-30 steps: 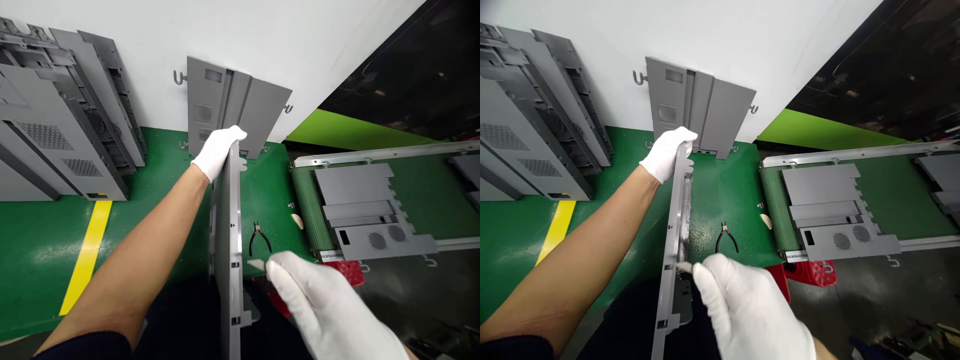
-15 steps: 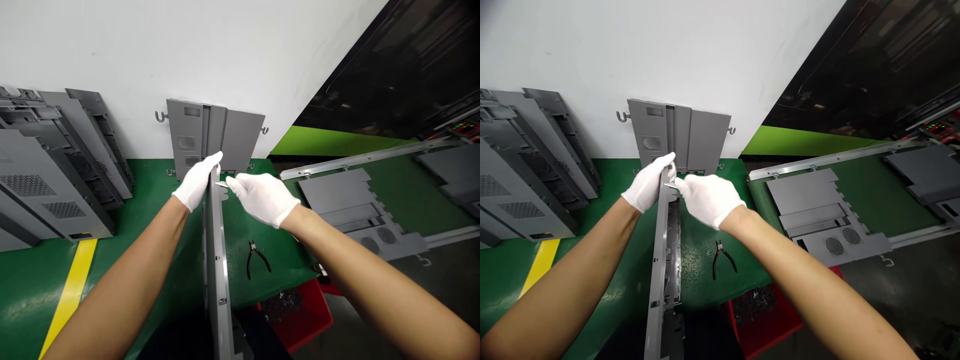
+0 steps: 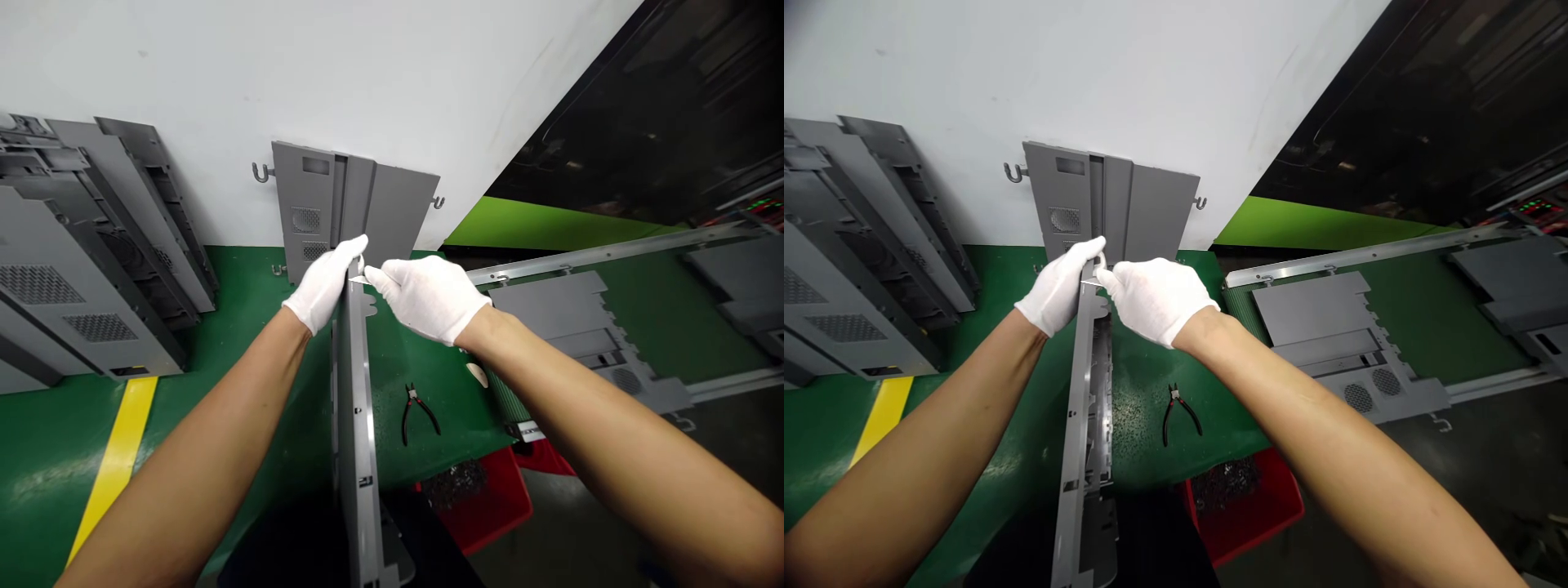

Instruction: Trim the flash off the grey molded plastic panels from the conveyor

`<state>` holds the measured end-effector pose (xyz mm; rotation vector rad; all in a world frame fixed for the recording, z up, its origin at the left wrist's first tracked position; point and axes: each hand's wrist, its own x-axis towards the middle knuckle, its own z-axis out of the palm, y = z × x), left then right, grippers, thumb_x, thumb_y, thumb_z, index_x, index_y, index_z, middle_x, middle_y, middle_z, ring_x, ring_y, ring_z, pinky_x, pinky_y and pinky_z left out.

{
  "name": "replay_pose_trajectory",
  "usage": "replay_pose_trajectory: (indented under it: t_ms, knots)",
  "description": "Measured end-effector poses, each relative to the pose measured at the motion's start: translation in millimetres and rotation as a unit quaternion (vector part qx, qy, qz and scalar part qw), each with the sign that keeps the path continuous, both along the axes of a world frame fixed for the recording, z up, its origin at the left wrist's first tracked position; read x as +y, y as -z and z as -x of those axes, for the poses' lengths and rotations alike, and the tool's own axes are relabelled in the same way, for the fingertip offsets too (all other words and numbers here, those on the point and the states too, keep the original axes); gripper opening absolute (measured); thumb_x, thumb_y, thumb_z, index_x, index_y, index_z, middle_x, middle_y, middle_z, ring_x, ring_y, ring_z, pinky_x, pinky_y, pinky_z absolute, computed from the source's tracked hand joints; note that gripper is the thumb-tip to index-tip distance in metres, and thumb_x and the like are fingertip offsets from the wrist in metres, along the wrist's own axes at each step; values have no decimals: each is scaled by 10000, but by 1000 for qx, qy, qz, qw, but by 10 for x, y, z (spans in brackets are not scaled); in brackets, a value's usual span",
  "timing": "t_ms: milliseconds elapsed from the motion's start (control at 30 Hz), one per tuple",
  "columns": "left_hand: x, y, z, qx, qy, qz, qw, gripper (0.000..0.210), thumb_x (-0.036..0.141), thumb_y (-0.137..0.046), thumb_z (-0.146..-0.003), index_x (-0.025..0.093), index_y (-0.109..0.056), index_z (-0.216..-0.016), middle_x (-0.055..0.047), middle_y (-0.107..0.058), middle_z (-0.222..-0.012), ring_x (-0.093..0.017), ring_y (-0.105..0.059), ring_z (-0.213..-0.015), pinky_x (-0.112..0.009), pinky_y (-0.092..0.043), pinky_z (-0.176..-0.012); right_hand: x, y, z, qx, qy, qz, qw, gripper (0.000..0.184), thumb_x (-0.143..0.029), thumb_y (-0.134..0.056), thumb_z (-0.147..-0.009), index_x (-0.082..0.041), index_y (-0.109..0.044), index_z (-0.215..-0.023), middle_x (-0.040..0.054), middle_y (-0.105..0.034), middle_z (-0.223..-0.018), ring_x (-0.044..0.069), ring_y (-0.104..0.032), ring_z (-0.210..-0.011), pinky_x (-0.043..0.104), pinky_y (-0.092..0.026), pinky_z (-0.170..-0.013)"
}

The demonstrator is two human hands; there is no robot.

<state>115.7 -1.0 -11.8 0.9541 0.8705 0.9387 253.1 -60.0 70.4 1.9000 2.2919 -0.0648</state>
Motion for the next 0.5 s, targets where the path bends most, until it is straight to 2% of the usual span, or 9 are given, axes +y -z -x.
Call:
replay_pose_trajectory:
  t_ms: [300,500]
  knots:
    - [-7,-11,4,-2,2,-5,1000,422,525,-605,-846,202,-453,-619,23,-378,-571,-101,-374,-500,-250,-339,-484,-56,-27,66,-57,-15,-11,998,638,-561,-159,-1025,-168,-660,-1066,125,-706,-874,267,-667,-896,349,-428,-771]
    - [-13,7,-26,-9,10,-14,1000,448,511,-588,-876,196,-425,-604,24,-353,-557,-85,-359,-478,-237,-325,-467,-94,-36,70,-90,-22,-27,995,616,-524,-172,-1032,-159,-667,-1066,129,-710,-844,269,-676,-841,341,-423,-722]
